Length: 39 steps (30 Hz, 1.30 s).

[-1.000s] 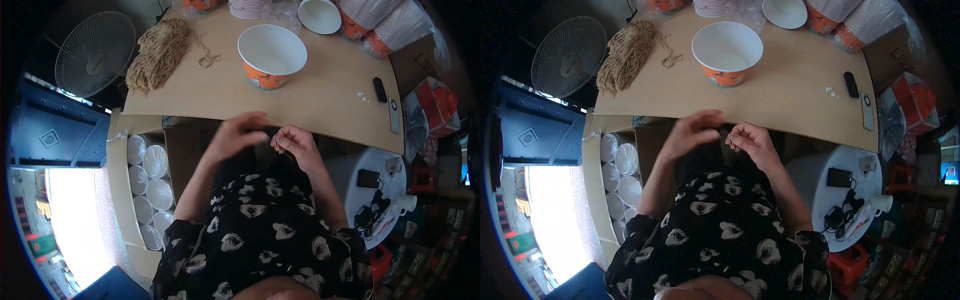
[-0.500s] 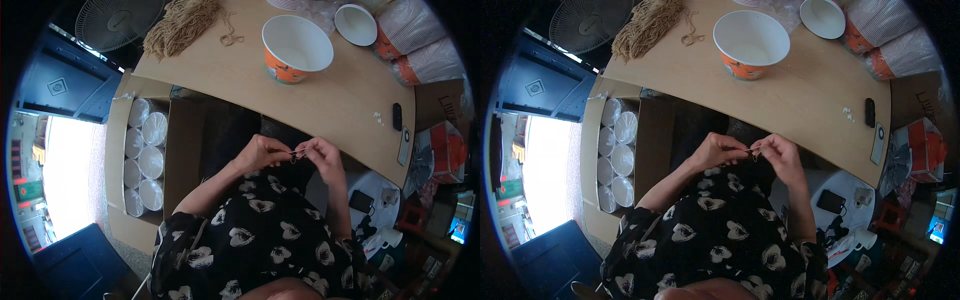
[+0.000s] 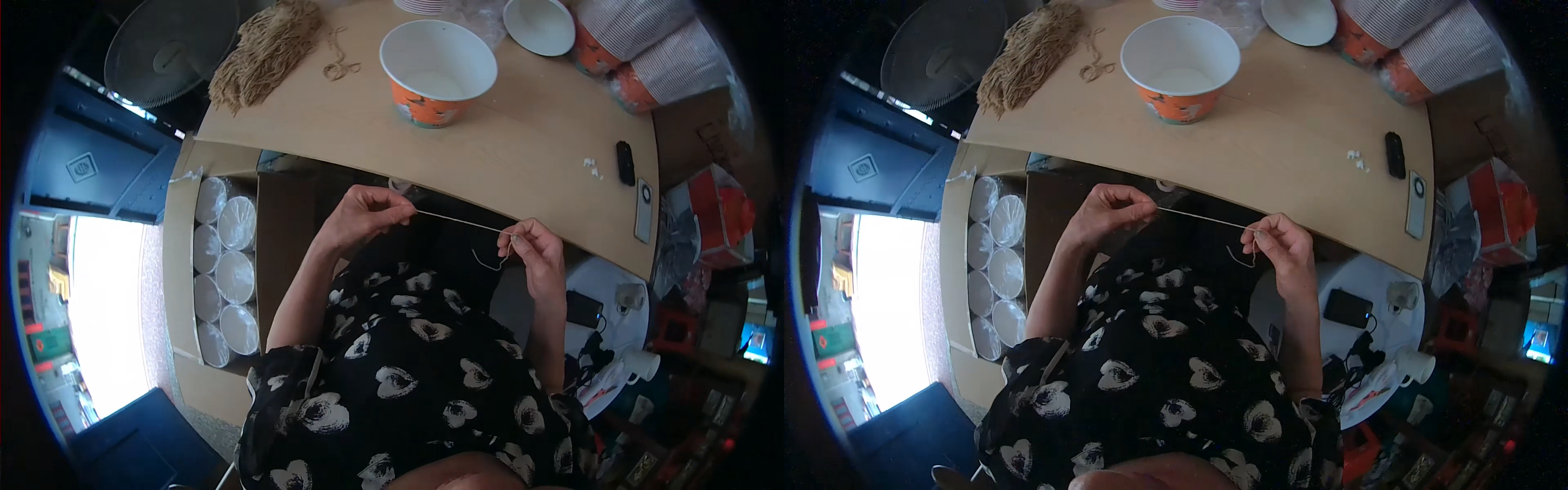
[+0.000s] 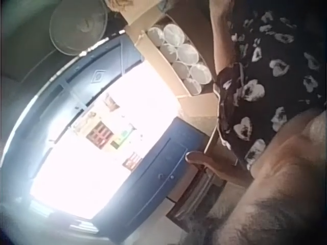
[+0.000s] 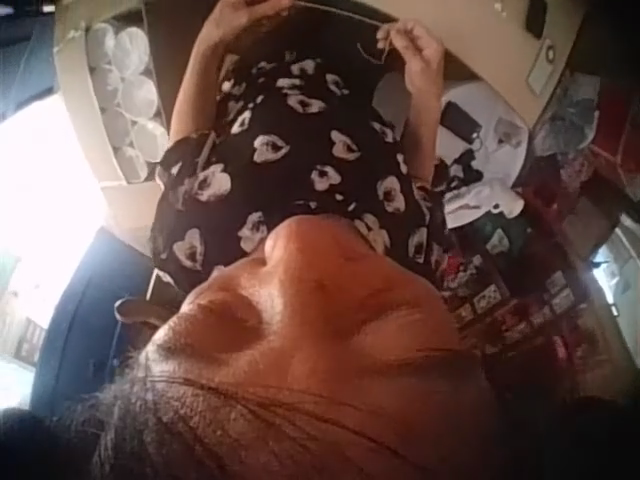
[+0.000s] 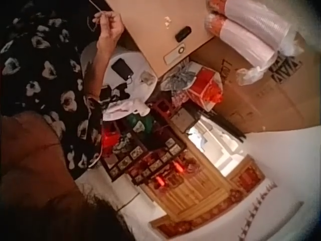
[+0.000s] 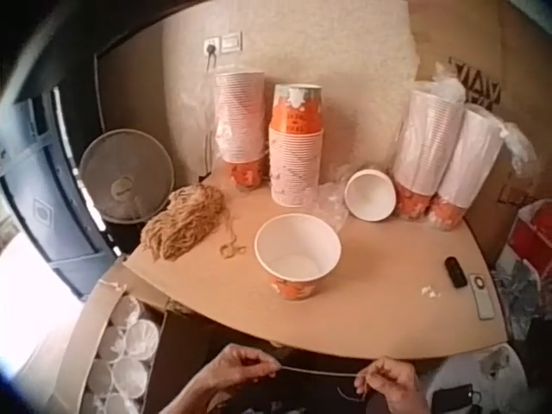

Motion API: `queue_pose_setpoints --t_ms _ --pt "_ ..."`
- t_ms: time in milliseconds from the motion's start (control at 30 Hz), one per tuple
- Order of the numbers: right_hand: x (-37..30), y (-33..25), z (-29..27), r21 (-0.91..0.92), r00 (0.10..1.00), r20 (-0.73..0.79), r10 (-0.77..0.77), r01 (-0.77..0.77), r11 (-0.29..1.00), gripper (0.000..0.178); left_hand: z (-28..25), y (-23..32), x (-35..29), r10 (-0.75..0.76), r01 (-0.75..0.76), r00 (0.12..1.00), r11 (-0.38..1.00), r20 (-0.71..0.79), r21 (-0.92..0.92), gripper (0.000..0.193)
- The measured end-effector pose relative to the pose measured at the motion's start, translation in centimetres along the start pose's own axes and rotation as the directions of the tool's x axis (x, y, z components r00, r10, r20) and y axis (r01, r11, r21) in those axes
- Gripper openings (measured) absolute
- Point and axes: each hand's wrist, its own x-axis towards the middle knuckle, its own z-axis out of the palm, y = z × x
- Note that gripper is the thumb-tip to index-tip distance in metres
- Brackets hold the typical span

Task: Threading string through pre-drilled holes in paper buckets to create handles.

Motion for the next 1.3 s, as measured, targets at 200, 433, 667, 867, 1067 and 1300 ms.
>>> queue_pose_setpoints --t_ms 200,433,667,867,1067,1300 --pt "-2.4 1.7 -0.1 0.057 0.995 -0.098 -0.009 0.015 0.998 0.014 -0.1 1.4 -0.2 -0.003 -0.001 0.999 0.994 0.037 0.105 0.014" --pt "-2.8 2.3 3.3 -0.910 0.950 -0.230 -0.212 -0.133 0.393 0.026 1.3 1.9 -1.5 0.138 -0.145 0.989 0.904 0.046 0.403 0.011" --pt "2.5 -3.1 9.6 -0.424 0.997 -0.035 -0.062 0.041 0.905 0.033 4.2 7.7 1.2 0.435 -0.547 0.837 0.668 0.332 0.504 0.009" --pt "5.7 -1.8 9.5 -0.115 0.988 -0.032 -0.151 0.147 0.982 0.024 1.8 9.5 3.7 0.348 -0.413 0.909 0.832 0.231 0.371 0.008" --pt "6.5 -1.8 9.8 -0.200 0.982 -0.106 -0.158 0.135 0.970 0.015 -0.3 8.2 5.5 0.370 -0.441 0.880 0.869 0.298 0.225 0.008" --pt "7.4 -1.5 10.6 -0.120 0.979 -0.127 -0.160 0.145 0.982 0.009 -1.8 7.5 5.8 0.344 -0.403 0.902 0.887 0.262 0.225 0.006"
